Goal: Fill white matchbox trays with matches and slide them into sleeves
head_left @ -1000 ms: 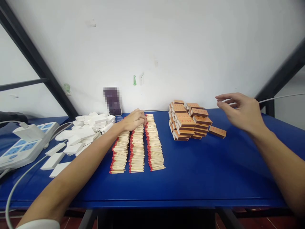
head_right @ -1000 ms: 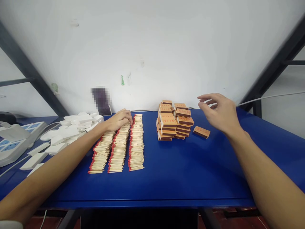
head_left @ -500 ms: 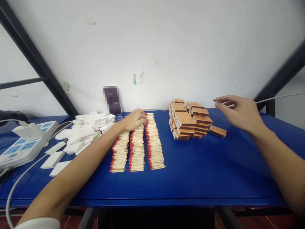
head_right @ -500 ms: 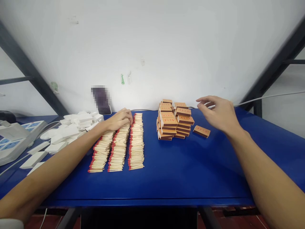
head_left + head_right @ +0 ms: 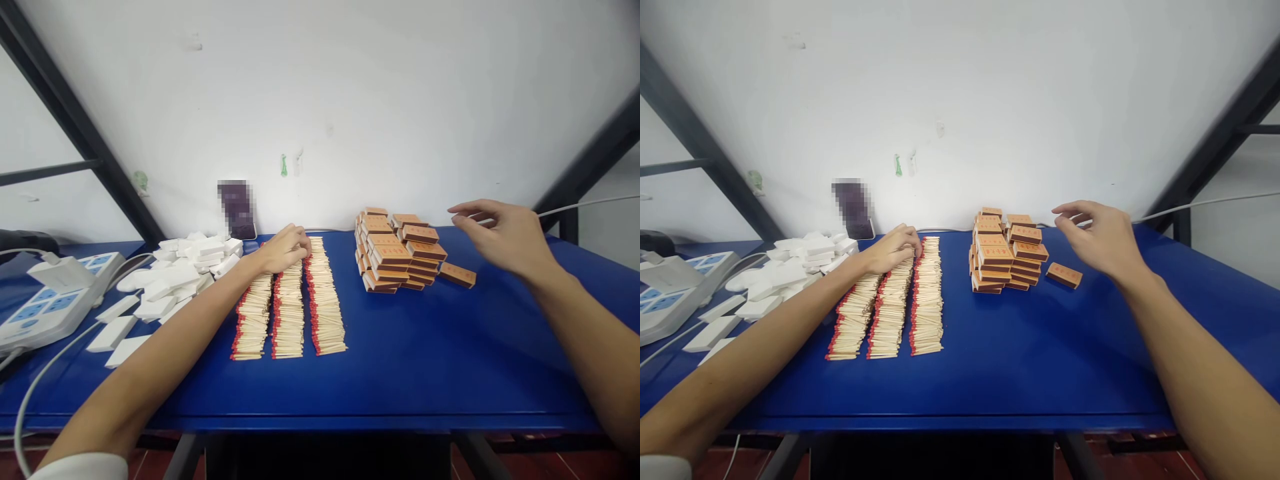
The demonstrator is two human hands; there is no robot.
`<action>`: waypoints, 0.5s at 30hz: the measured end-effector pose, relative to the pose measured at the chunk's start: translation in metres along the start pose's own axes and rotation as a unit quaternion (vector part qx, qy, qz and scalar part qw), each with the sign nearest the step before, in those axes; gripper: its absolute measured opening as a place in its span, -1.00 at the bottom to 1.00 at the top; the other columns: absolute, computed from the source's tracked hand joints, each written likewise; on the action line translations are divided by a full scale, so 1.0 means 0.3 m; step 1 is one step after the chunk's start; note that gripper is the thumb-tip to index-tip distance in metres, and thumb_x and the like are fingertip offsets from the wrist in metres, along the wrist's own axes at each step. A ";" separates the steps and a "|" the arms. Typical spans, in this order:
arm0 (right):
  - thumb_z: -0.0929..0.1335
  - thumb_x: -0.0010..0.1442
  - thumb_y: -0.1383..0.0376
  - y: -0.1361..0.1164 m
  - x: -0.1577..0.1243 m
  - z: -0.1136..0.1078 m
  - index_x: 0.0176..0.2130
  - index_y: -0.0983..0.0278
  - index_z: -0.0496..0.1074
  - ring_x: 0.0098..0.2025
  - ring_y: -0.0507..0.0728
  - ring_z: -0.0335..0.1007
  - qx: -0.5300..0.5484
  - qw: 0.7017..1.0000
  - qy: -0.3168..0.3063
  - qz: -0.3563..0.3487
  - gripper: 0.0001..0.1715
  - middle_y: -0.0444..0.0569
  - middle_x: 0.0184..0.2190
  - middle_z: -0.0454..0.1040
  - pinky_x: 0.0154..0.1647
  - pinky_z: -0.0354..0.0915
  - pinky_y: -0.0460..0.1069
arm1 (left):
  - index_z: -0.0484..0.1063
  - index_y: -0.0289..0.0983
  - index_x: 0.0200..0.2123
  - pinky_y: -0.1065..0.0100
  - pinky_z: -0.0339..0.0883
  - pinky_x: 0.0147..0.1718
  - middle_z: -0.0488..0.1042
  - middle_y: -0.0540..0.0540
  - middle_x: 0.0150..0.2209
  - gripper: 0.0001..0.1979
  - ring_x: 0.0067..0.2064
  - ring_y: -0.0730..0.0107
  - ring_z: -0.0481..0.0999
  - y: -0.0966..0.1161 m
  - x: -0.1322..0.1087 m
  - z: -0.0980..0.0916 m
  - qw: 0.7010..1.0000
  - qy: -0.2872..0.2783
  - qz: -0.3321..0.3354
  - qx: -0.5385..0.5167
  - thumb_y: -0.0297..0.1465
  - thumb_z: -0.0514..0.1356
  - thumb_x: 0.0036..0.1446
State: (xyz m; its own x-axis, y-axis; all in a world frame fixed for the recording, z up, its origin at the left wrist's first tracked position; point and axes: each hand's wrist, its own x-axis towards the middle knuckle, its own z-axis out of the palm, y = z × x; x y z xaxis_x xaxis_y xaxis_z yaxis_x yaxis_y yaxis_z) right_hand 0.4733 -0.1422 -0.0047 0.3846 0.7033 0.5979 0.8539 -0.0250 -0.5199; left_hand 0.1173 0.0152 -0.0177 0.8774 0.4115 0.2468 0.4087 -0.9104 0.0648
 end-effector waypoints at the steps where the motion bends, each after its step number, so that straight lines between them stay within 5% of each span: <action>1: 0.34 0.10 0.16 0.000 0.000 0.000 -0.16 0.25 0.62 -0.30 0.21 0.51 -0.001 1.000 0.000 0.002 -0.62 0.05 -0.25 0.62 -0.08 0.41 0.14 | 0.40 -0.28 0.09 0.06 0.47 -0.04 0.44 -0.19 0.08 -0.69 0.01 0.17 0.52 0.005 0.001 0.000 1.000 0.001 0.001 -0.002 -0.28 0.20 0.35; 7: 0.32 0.08 0.13 0.006 0.007 0.005 -0.15 0.25 0.62 -0.33 0.20 0.52 -0.011 1.000 0.004 0.010 -0.58 0.03 -0.25 0.62 -0.12 0.42 0.13 | 0.55 -0.28 -0.12 0.04 0.31 0.09 0.46 -0.13 -0.08 -0.81 0.04 0.15 0.42 0.030 0.004 -0.005 1.000 -0.002 0.008 -0.026 -0.41 0.15 0.31; 15: 0.29 0.12 0.16 0.041 0.026 -0.011 -0.11 0.21 0.59 -0.24 0.23 0.53 -0.079 0.996 -0.048 0.007 -0.58 0.02 -0.20 0.62 -0.08 0.37 0.11 | 0.65 -0.24 -0.15 0.08 0.21 0.09 0.40 -0.14 -0.15 -0.62 0.01 0.10 0.34 0.029 0.004 -0.005 0.998 -0.017 0.009 -0.052 -0.47 0.03 0.14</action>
State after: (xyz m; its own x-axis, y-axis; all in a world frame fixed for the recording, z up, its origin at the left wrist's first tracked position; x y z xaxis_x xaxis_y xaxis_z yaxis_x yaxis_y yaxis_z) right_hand 0.4879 -0.1392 -0.0045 0.3688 0.7659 0.5266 0.8956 -0.1413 -0.4218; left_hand 0.1215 0.0075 -0.0155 0.8928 0.3954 0.2159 0.3668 -0.9162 0.1613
